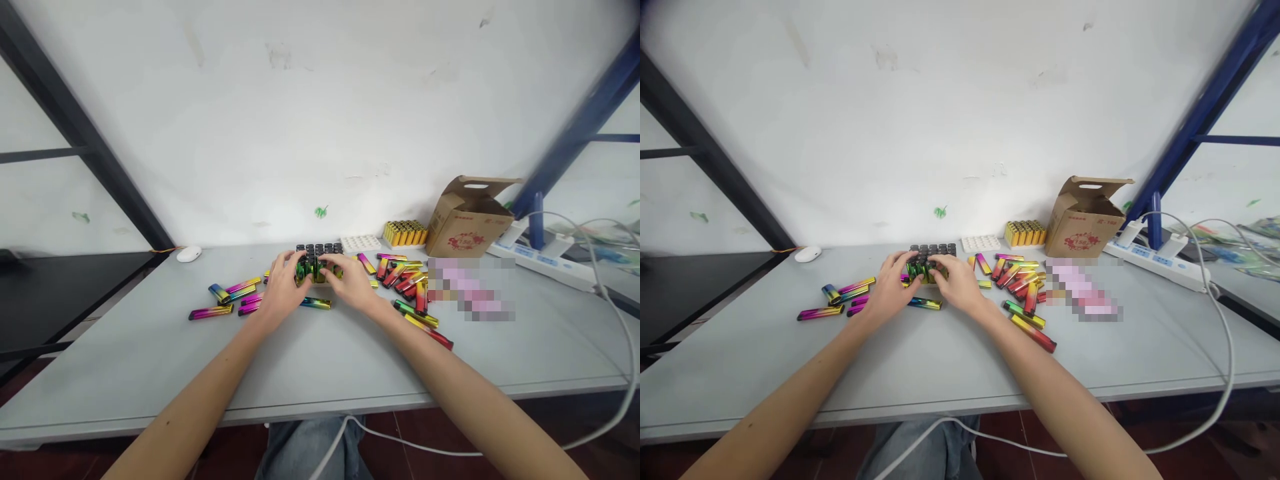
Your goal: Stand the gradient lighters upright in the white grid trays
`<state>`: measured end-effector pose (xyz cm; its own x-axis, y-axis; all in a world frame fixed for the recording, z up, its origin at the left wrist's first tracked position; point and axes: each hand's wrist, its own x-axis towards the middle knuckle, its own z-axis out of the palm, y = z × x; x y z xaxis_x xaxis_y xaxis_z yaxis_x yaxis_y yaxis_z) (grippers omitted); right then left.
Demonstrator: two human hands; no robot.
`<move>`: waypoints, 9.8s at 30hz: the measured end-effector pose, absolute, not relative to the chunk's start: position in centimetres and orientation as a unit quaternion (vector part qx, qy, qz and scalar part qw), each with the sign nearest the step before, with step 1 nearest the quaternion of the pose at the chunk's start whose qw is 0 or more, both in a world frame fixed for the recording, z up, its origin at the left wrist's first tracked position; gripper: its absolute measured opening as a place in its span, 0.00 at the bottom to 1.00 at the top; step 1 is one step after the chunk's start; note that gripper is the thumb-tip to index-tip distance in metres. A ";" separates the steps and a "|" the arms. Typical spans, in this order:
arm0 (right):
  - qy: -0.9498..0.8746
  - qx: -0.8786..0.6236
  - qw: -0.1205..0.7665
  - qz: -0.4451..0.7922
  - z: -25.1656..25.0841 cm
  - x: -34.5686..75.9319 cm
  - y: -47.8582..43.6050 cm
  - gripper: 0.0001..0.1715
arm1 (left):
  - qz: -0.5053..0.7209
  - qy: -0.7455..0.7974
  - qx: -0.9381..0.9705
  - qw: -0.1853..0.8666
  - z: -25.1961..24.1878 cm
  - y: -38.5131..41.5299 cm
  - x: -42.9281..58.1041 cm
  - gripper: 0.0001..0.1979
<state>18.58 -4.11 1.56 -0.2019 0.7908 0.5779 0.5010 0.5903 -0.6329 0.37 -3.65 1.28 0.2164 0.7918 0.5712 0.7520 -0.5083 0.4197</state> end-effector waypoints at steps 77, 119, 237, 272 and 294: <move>-0.691 -0.273 0.540 0.396 5.5 18.0 -3.3 0.13 | 0.489 0.342 0.802 -0.035 2.2 -4.8 1.0 0.15; -0.713 -0.605 0.354 0.017 -1.2 22.1 0.3 0.25 | 0.349 0.282 0.449 0.773 3.7 -6.3 3.1 0.17; -0.770 -0.479 0.419 0.039 3.2 21.3 -2.7 0.12 | 0.367 0.453 0.811 -0.051 0.8 -5.0 1.5 0.25; -0.660 -0.725 0.176 -0.089 -0.4 21.0 -2.5 0.26 | 0.367 0.480 0.797 -0.002 0.7 -4.3 1.3 0.23; -0.651 -0.720 0.238 0.028 2.5 22.8 -2.4 0.21 | 0.395 0.469 0.790 0.012 0.8 -4.3 1.2 0.18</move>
<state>22.81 -2.35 2.49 0.1508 0.9510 0.2699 0.9246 -0.0391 -0.3789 1.16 -4.34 0.84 0.2479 0.7506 0.6125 0.7322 -0.5592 0.3889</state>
